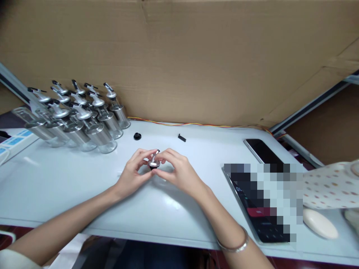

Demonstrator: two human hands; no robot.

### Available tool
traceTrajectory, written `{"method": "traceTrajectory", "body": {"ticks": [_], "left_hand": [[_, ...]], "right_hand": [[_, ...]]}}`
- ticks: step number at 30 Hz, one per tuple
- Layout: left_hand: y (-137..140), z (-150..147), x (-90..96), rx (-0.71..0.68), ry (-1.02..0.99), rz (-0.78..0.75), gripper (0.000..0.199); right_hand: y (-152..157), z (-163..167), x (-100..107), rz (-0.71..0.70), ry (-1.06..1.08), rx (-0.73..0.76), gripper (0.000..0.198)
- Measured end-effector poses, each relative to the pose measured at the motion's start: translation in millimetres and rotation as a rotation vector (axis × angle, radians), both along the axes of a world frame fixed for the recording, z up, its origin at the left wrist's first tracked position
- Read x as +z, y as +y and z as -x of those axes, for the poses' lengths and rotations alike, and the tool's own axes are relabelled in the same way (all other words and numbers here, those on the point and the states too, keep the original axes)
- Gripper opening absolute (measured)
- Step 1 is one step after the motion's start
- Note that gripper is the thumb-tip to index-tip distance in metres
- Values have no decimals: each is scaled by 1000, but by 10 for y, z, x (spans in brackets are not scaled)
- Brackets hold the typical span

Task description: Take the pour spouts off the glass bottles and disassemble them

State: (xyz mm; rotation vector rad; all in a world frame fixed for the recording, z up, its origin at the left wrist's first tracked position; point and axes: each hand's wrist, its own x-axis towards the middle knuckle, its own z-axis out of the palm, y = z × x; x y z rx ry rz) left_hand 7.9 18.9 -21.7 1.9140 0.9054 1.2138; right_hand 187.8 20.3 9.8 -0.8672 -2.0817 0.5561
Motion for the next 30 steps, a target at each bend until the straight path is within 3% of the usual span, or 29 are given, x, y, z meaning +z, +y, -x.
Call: {"method": "traceTrajectory", "body": {"ticks": [4, 8, 14, 18, 22, 25, 30], "left_hand": [[10, -2, -7, 71, -48, 15, 54], [10, 3, 18, 97, -47, 64, 30], [-11, -5, 35, 36, -154, 158, 27], [-5, -12, 34, 42, -109, 71, 25], [1, -18, 21, 52, -103, 56, 34], [4, -21, 12, 54, -134, 72, 43], [3, -16, 34, 43, -64, 34, 28]], "right_hand": [[-14, 0, 13, 38, -25, -26, 7], [8, -41, 23, 95, -112, -84, 8], [227, -249, -133, 39, -337, -334, 30], [381, -391, -292, 125, -520, -489, 42], [406, -453, -334, 228, -599, -491, 45], [391, -459, -322, 230, -600, -494, 43], [424, -464, -361, 206, -596, -464, 47]]}}
